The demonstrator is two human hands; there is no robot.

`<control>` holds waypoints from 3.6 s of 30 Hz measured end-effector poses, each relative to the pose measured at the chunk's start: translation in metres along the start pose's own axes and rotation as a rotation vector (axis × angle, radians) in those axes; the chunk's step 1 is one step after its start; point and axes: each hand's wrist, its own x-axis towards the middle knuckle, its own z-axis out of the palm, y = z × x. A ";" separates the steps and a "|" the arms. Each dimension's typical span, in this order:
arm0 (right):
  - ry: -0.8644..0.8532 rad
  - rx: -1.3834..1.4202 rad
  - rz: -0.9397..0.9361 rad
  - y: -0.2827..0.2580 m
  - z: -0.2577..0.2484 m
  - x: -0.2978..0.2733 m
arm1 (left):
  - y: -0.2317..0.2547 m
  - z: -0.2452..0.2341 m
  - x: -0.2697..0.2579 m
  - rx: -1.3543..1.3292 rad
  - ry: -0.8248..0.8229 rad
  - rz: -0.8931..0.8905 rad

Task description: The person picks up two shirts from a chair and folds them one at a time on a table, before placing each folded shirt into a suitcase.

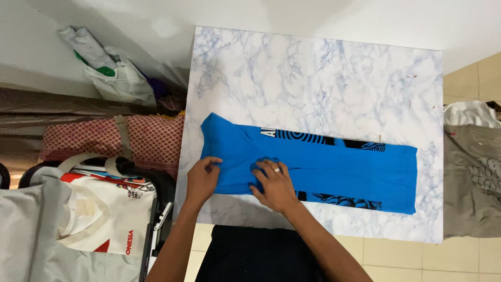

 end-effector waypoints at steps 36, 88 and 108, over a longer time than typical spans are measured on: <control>0.248 0.367 0.416 0.035 0.036 0.038 | -0.018 -0.010 0.037 0.332 -0.189 0.693; 0.112 0.309 0.858 0.060 0.042 0.075 | -0.014 0.009 0.076 0.585 0.444 0.509; 0.208 -0.102 0.545 0.039 0.032 0.084 | -0.026 0.034 0.045 0.786 0.270 0.571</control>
